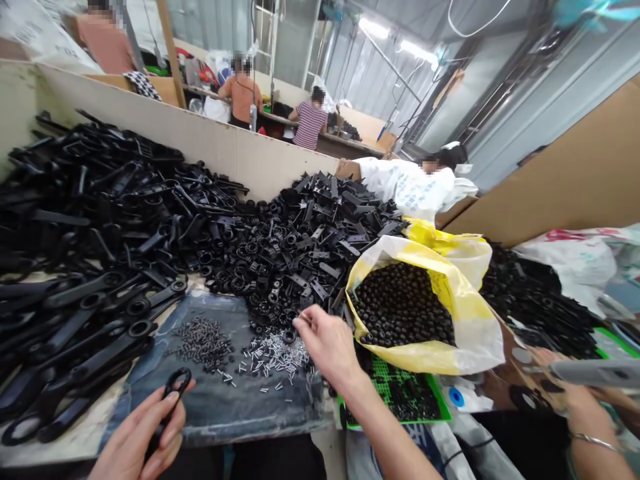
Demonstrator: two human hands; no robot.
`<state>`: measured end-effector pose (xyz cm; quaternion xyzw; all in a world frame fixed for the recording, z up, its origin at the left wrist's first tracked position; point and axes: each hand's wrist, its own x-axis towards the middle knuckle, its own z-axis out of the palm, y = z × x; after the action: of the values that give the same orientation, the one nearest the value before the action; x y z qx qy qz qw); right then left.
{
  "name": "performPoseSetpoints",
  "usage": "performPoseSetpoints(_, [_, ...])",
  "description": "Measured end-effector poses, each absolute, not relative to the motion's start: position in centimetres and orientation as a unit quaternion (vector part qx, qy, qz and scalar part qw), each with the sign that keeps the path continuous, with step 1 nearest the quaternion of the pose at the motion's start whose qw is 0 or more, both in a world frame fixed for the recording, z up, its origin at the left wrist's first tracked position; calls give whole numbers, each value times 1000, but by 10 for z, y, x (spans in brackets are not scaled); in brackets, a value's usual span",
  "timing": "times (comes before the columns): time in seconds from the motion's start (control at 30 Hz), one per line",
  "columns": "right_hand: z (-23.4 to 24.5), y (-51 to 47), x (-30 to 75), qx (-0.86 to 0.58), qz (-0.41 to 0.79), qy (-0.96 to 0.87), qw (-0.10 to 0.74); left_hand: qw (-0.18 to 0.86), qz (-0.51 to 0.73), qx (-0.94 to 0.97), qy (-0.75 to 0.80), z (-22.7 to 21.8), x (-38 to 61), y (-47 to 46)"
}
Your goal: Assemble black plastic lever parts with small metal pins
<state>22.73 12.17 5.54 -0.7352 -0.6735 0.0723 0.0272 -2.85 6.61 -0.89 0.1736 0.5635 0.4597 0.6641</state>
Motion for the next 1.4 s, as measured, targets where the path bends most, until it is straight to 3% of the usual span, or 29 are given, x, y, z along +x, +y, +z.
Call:
performPoseSetpoints(0.2, [47,172,230,-763,8,-646,-23,636,484,250,546,-6,-8,68])
performPoseSetpoints(0.33, [40,177,232,-756,5,-655,-11,651,501,237,518,-24,-9,74])
performPoseSetpoints(0.63, [49,171,230,-695,-42,-691,191,674,514,175,501,-35,-7,85])
performPoseSetpoints(0.9, [16,185,239,-627,-39,-711,315,680,517,177,488,-29,-5,74])
performPoseSetpoints(1.17, [34,136,199,-533,45,-771,344,707,503,160,470,-22,-9,72])
performPoseSetpoints(1.4, [2,68,144,-501,89,-784,355,744,522,82,410,-5,5,63])
